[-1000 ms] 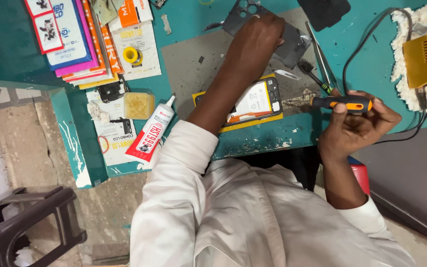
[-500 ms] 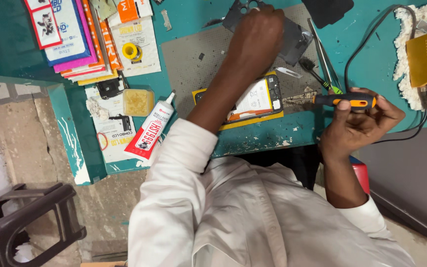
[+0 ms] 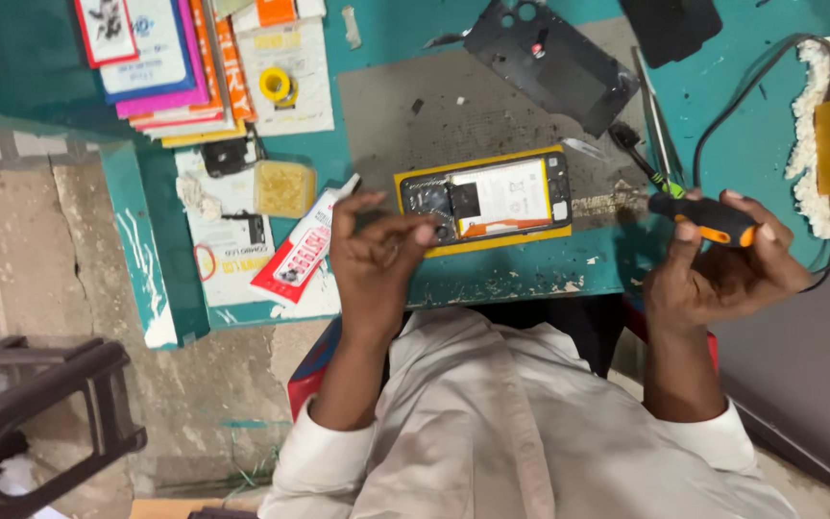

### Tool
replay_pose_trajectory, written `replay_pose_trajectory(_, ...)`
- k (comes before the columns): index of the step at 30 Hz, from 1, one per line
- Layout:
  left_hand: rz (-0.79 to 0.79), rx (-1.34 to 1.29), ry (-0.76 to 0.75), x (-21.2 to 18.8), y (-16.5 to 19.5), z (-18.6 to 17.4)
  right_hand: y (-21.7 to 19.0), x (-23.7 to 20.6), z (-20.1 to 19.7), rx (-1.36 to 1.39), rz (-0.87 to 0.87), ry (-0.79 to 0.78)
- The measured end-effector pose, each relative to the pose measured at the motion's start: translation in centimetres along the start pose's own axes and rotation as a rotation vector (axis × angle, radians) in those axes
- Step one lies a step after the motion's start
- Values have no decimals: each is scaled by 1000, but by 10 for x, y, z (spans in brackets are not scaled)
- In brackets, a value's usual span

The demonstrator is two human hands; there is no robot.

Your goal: The person uses a screwdriver to remove screws from a disassembled smartphone placed on a yellow stand. They repeatedly loosen and remove screws from the phone's internal frame and set them aside on the workbench.

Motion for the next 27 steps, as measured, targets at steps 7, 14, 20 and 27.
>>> replay_pose_trajectory(7,-113,-135,6,-61,-54,-14,-13,20,37,-190,-23,-329)
replay_pose_trajectory(14,-285,-304,-141,-74,-82,29,-14,5,33,-31,191,-218)
replay_pose_trajectory(20,-325,-365,-187,-75,-85,51,-27,-34,28,367,413,-98)
replay_pose_trajectory(27,-335,-277,-234,-77,-82,52,-20,-55,28,410,490,-82)
Point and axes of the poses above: each hand's wrist, its own x-axis towards the middle knuckle, its own z-axis out of the palm, y = z × x, the point moved 10 cm from there along x, towards the middle knuckle, and after that the axes turned 6 degrees about x, right-handed, at the moved point
